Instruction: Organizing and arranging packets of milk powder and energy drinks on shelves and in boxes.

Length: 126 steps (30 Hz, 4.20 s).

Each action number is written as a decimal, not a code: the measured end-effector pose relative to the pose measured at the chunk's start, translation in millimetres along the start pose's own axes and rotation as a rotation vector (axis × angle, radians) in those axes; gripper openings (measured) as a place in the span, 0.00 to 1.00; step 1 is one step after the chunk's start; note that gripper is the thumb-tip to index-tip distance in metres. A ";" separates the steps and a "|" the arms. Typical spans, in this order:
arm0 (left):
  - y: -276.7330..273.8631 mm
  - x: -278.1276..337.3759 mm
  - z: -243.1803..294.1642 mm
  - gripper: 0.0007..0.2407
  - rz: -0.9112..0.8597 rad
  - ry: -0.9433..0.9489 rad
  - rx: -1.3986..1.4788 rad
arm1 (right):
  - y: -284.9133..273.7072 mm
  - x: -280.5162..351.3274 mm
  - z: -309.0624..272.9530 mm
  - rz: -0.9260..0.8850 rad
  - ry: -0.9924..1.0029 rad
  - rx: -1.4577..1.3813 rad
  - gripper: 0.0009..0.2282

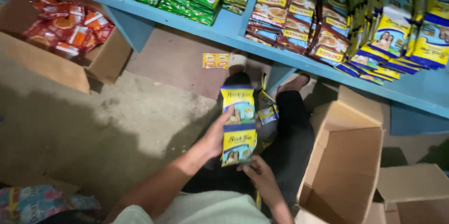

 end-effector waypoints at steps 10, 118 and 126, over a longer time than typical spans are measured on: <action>67.9 -28.5 50.3 0.26 -0.090 0.177 -0.292 | -18.5 1.2 48.7 0.163 0.029 -0.010 0.17; -19.6 -161.0 -5.1 0.12 0.119 0.338 -1.361 | -293.6 -125.3 -307.7 1.150 -0.628 1.506 0.27; -29.9 -165.3 -11.1 0.12 0.137 0.336 -1.410 | -299.6 -123.2 -307.7 1.169 -0.688 1.358 0.21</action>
Point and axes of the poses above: each hand's wrist, its own x-axis away from the middle knuckle, its own y-axis out of the palm, z = x × y, the point moved 4 cm from there along -x, towards the middle knuckle, and after that the axes turned 3 degrees about z, right-handed, at the moved point
